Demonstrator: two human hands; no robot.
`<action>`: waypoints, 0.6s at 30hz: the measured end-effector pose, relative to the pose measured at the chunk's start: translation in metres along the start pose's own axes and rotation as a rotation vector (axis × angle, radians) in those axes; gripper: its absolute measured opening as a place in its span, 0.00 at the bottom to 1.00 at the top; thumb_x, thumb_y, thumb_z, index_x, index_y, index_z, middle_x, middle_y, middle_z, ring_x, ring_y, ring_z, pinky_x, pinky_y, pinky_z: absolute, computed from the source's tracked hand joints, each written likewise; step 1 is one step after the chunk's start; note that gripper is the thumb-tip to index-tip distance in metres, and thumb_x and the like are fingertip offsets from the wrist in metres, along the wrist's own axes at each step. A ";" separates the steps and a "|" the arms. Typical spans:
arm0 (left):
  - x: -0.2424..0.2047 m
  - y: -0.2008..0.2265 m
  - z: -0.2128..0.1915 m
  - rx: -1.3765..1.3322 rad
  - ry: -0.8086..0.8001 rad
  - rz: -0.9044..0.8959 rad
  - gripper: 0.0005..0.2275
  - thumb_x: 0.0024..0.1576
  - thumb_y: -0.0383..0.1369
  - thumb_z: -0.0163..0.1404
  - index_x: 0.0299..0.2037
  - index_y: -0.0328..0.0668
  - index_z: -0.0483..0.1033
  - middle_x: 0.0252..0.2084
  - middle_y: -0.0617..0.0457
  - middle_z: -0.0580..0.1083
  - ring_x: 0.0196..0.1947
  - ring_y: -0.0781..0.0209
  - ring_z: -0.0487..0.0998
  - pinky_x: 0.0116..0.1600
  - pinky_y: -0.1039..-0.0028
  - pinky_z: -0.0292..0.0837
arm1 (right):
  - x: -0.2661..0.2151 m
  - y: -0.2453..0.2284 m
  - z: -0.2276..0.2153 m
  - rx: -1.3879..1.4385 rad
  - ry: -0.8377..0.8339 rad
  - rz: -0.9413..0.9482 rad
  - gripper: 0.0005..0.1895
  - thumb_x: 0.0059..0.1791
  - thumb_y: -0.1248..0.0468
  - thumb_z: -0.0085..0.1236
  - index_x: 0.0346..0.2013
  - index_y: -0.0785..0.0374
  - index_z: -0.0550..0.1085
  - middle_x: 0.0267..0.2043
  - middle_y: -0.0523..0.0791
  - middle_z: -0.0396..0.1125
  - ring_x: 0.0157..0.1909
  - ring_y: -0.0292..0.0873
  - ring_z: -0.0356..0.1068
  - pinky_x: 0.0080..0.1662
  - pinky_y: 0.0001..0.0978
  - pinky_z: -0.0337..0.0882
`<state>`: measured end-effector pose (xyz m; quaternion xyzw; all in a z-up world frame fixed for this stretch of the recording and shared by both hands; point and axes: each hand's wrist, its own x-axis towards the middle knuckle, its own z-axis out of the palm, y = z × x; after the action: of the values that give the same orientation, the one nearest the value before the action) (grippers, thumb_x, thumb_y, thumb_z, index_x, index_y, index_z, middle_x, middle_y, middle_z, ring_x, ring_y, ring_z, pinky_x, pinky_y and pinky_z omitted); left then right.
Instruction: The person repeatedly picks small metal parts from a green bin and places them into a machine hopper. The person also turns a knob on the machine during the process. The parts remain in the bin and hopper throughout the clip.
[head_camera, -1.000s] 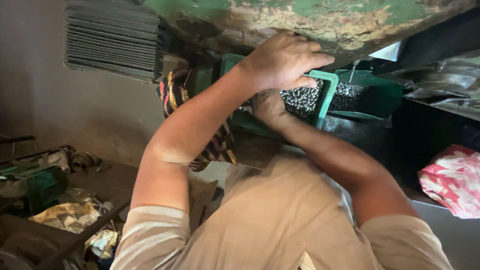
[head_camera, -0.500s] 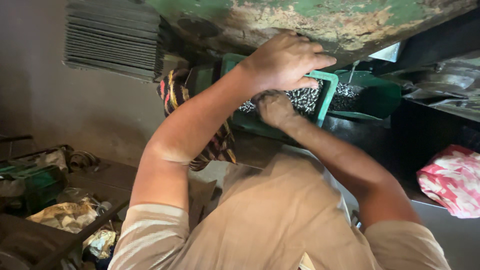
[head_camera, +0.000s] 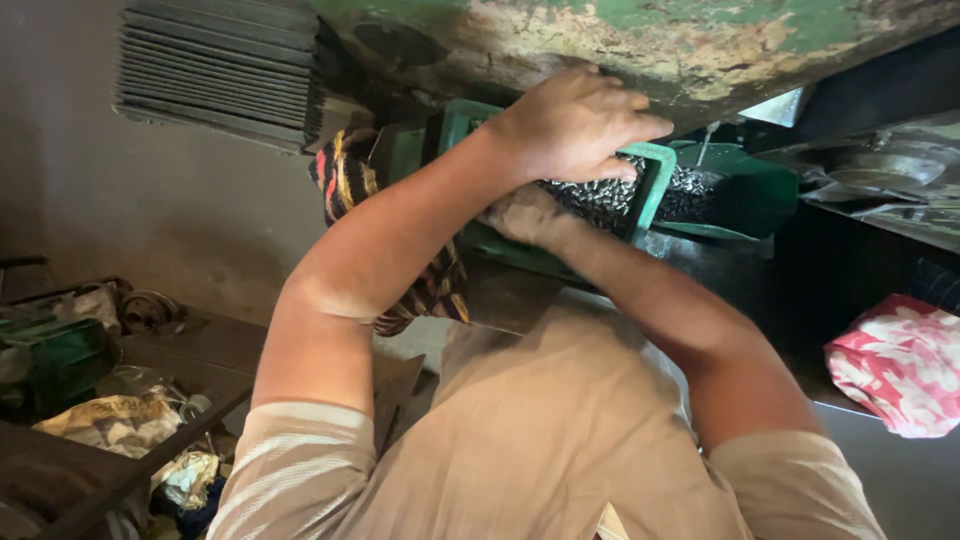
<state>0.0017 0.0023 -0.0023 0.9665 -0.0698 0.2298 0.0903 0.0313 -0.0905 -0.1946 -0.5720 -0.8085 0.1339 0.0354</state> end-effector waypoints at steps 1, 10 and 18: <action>0.000 0.001 -0.001 -0.019 -0.087 -0.037 0.27 0.54 0.51 0.62 0.61 0.54 0.75 0.52 0.48 0.77 0.48 0.48 0.79 0.54 0.58 0.71 | 0.000 0.003 0.005 0.012 -0.039 -0.005 0.29 0.57 0.48 0.38 0.68 0.59 0.61 0.72 0.50 0.56 0.74 0.50 0.50 0.72 0.45 0.47; -0.005 -0.002 0.010 -0.058 -0.051 -0.052 0.26 0.51 0.50 0.63 0.60 0.54 0.76 0.54 0.50 0.76 0.49 0.47 0.78 0.55 0.57 0.69 | -0.012 0.045 0.067 0.142 -0.052 -0.222 0.27 0.57 0.55 0.37 0.71 0.56 0.60 0.74 0.46 0.56 0.75 0.46 0.53 0.71 0.44 0.52; -0.001 -0.006 0.016 -0.133 -0.119 -0.058 0.26 0.52 0.48 0.62 0.60 0.52 0.74 0.55 0.47 0.75 0.50 0.44 0.77 0.53 0.54 0.69 | -0.007 0.042 0.056 0.013 -0.007 -0.141 0.30 0.52 0.55 0.44 0.70 0.54 0.62 0.72 0.47 0.58 0.74 0.46 0.54 0.72 0.40 0.56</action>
<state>0.0091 0.0052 -0.0174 0.9720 -0.0620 0.1640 0.1565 0.0601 -0.0943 -0.2586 -0.5130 -0.8459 0.1383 0.0457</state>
